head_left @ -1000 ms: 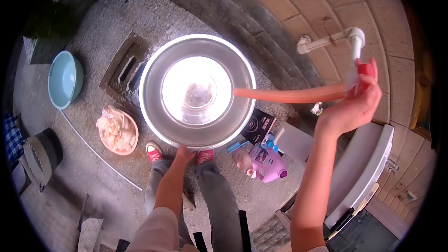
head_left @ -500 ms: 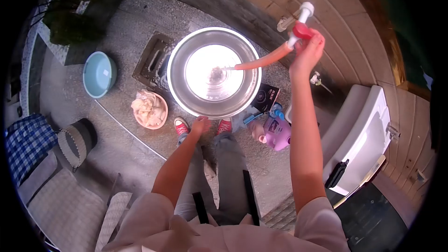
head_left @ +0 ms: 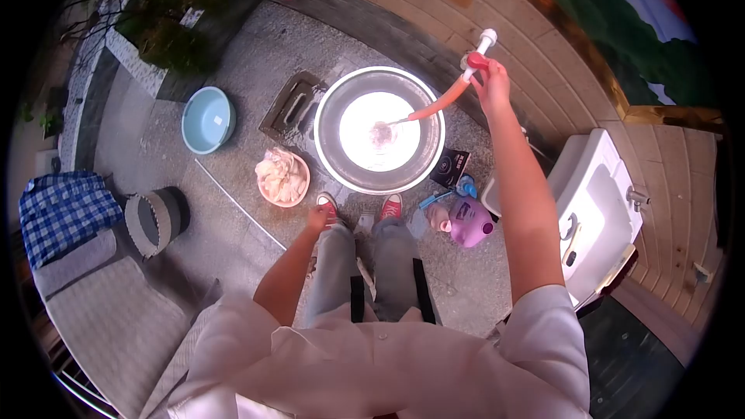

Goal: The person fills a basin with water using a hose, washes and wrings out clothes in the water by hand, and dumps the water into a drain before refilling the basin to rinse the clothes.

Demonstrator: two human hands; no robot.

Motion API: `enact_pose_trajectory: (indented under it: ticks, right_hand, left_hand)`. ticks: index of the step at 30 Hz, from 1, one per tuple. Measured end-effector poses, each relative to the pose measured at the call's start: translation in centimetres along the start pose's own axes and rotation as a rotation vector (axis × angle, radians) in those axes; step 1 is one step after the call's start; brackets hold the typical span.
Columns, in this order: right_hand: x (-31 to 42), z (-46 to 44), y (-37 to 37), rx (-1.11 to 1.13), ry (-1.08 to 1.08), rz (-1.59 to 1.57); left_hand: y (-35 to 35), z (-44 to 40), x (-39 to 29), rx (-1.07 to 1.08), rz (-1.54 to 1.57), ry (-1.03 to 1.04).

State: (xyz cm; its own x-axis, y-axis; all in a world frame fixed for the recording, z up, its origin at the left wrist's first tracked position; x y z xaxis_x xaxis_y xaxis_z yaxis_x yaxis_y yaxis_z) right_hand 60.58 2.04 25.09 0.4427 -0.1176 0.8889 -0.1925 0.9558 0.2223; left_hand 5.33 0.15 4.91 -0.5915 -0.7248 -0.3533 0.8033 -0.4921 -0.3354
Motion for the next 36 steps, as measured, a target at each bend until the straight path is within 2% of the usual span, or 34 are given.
enact_pose_trajectory:
  ticks: [1, 4, 7, 9, 11, 14, 15, 17, 20, 22, 26, 27, 28, 30, 33, 35, 36]
  right_hand:
    - [0.0, 0.3, 0.0, 0.013, 0.002, 0.002]
    - [-1.1, 2.0, -2.6, -0.247, -0.097, 0.191]
    - [-8.1, 6.1, -7.2, -0.039, -0.015, 0.28]
    - [-12.7, 10.5, -11.6, 0.01, 0.108, 0.489]
    - [-16.2, 14.6, -15.1, -0.035, 0.216, 0.49]
    - [-17.7, 18.8, -18.1, 0.012, 0.299, 0.618]
    - [-19.9, 18.1, -20.1, 0.123, 0.178, 0.563]
    - [-19.6, 19.8, -21.3, 0.032, 0.321, 0.764]
    - [-19.8, 20.9, -22.8, -0.016, 0.432, 0.82]
    - [-20.2, 21.3, -22.5, -0.001, 0.43, 0.865]
    - [-23.3, 21.6, -20.9, 0.098, 0.42, 0.942]
    - [-24.6, 20.9, -19.6, 0.155, 0.405, 0.935]
    - [-24.5, 21.9, -17.1, 0.08, 0.413, 0.961]
    - [-26.2, 24.1, -11.7, 0.115, 0.383, 0.95]
    - [-33.0, 25.1, -5.2, 0.252, 0.399, 1.026]
    - [-40.7, 25.9, -1.0, 0.351, 0.485, 0.911]
    - [-43.9, 26.8, 1.6, 0.405, 0.561, 0.952]
  left_hand:
    - [-1.0, 0.2, 0.1, -0.011, 0.031, 0.005]
    - [-3.5, 0.8, 1.1, -0.02, 0.058, -0.033]
    - [-5.9, 2.4, 1.4, -0.067, 0.11, -0.03]
    - [-7.6, 2.9, 2.5, -0.115, 0.17, -0.018]
    - [-9.5, 3.8, 2.4, -0.169, 0.165, -0.034]
    - [-11.0, 3.7, 4.1, -0.193, 0.2, -0.045]
    - [-11.7, 3.6, 4.4, -0.203, 0.21, -0.035]
    - [-12.6, 3.0, 5.8, -0.242, 0.242, -0.057]
    - [-13.7, 2.4, 7.6, -0.288, 0.282, -0.054]
    - [-14.3, 1.4, 8.2, -0.281, 0.234, 0.009]
    - [-16.5, 0.3, 9.0, -0.338, 0.34, 0.04]
    - [-16.9, -0.2, 9.0, -0.346, 0.344, 0.029]
    - [-17.1, -1.1, 9.3, -0.356, 0.348, 0.009]
    - [-17.6, -3.7, 10.2, -0.373, 0.347, 0.025]
    - [-18.7, -7.4, 8.9, -0.342, 0.325, 0.011]
    - [-19.5, -11.8, 7.6, -0.401, 0.35, 0.099]
    - [-19.7, -14.2, 7.1, -0.405, 0.361, 0.145]
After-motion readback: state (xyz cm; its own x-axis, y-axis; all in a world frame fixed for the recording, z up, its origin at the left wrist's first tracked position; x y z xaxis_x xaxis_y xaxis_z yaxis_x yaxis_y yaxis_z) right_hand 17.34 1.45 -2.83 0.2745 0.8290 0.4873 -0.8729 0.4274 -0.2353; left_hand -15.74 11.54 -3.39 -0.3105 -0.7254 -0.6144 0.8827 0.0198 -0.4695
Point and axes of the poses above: each hand's wrist, its own z-axis away from the middle knuckle, its own y-axis out of the palm, x = y × z, the point moved 7 cm from there along -z, towards the middle knuckle, and after that the axes turned 14 degrees about -x, right-handed, at the moved point
